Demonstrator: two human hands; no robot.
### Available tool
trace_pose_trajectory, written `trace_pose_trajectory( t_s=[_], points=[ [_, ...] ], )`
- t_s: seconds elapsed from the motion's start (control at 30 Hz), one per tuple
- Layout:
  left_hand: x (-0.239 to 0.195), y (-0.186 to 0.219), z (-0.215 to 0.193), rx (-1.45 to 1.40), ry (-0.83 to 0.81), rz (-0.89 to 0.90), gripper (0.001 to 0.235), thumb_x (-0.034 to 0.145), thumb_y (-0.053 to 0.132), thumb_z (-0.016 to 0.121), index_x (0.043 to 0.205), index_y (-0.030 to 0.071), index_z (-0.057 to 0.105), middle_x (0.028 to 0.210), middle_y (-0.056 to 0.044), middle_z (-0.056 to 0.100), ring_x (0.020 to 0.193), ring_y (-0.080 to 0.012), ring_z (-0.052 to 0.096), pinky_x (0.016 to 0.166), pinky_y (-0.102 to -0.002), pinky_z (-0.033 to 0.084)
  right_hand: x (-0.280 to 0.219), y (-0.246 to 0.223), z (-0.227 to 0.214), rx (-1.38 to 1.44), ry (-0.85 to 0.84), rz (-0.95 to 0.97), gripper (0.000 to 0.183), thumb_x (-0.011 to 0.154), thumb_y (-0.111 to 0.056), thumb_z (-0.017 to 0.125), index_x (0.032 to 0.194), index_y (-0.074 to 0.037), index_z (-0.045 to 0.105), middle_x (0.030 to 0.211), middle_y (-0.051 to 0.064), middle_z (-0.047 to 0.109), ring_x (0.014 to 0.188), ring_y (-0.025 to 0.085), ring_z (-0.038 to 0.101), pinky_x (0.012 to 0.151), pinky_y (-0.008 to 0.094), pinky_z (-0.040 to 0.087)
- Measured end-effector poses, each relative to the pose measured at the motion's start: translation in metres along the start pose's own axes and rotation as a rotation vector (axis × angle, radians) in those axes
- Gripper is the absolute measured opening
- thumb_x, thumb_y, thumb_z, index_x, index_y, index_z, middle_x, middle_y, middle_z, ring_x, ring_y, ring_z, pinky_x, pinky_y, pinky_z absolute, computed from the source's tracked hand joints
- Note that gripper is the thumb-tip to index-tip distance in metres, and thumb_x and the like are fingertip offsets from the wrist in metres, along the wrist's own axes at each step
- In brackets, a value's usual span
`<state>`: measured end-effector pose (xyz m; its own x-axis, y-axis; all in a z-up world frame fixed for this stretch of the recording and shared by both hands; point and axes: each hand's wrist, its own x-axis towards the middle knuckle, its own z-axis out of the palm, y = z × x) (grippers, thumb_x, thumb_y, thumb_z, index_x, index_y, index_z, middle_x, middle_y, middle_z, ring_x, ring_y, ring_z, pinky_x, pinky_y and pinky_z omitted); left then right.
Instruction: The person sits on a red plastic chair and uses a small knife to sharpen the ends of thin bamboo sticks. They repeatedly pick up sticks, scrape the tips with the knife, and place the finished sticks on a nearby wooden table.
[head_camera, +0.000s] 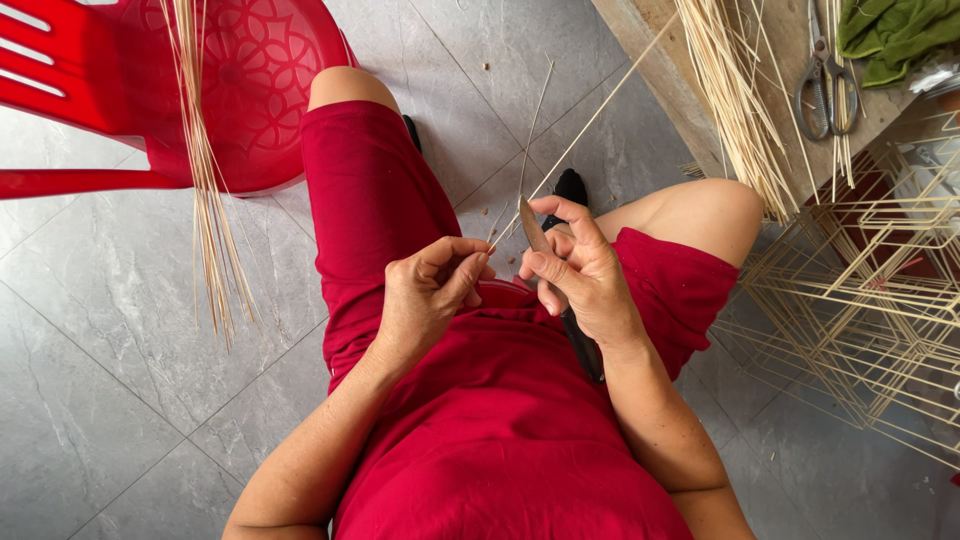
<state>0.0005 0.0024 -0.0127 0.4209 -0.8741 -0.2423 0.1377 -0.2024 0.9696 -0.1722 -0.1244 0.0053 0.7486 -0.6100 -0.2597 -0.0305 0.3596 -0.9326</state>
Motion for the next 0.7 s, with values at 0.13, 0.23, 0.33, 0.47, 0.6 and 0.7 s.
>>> trace_pose_trajectory(
  t_s=[0.13,0.23,0.33,0.47,0.6,0.7],
  points=[
    [0.0,-0.001,0.0,0.011,0.004,0.003,0.017,0.099,0.014,0.067,0.11,0.003,0.075,0.081,-0.003,0.078,0.059,-0.0029,0.066,0.053,-0.019,0.057,-0.002,0.003,-0.003,-0.039,-0.044,-0.016,0.048,0.103,-0.009,0.063,0.148,-0.01,0.045,0.078,0.005,0.062,0.053,0.005,0.051,0.046,0.018,0.043],
    [0.001,-0.003,0.001,0.01,0.006,0.005,0.018,0.098,0.015,0.068,0.11,0.004,0.075,0.081,-0.003,0.078,0.06,-0.0028,0.066,0.053,-0.019,0.058,-0.007,0.005,-0.002,-0.103,-0.13,-0.026,0.046,0.105,-0.009,0.061,0.148,-0.01,0.047,0.074,0.002,0.059,0.053,0.004,0.048,0.047,0.018,0.042],
    [0.002,-0.003,0.001,0.018,0.012,0.01,0.017,0.098,0.015,0.068,0.11,0.004,0.075,0.082,-0.003,0.078,0.06,-0.0027,0.066,0.053,-0.019,0.058,-0.013,0.007,0.0,-0.16,-0.193,0.002,0.045,0.106,-0.009,0.061,0.149,-0.009,0.049,0.073,0.002,0.058,0.053,0.005,0.049,0.046,0.018,0.042],
    [0.001,-0.002,0.0,0.009,0.002,0.006,0.017,0.099,0.015,0.067,0.11,0.004,0.075,0.081,-0.003,0.078,0.06,-0.0027,0.066,0.053,-0.019,0.057,-0.016,0.003,-0.004,-0.158,-0.162,-0.024,0.063,0.106,-0.011,0.058,0.163,-0.016,0.03,0.073,0.001,0.058,0.058,0.004,0.051,0.052,0.018,0.046],
    [0.001,-0.002,0.0,0.02,-0.01,0.008,0.017,0.099,0.015,0.067,0.109,0.004,0.075,0.081,-0.003,0.078,0.059,-0.0029,0.066,0.052,-0.019,0.057,-0.012,0.002,-0.009,-0.16,-0.097,-0.081,0.077,0.103,-0.012,0.061,0.165,-0.022,0.015,0.073,0.0,0.058,0.059,0.004,0.052,0.049,0.017,0.044],
    [0.002,-0.002,0.0,0.04,-0.018,0.016,0.017,0.098,0.015,0.067,0.109,0.004,0.075,0.081,-0.003,0.078,0.058,-0.0028,0.066,0.051,-0.019,0.058,-0.008,0.006,-0.012,-0.155,-0.114,-0.112,0.075,0.105,-0.011,0.061,0.166,-0.022,0.018,0.075,0.0,0.058,0.061,0.005,0.052,0.051,0.018,0.045]
  ],
)
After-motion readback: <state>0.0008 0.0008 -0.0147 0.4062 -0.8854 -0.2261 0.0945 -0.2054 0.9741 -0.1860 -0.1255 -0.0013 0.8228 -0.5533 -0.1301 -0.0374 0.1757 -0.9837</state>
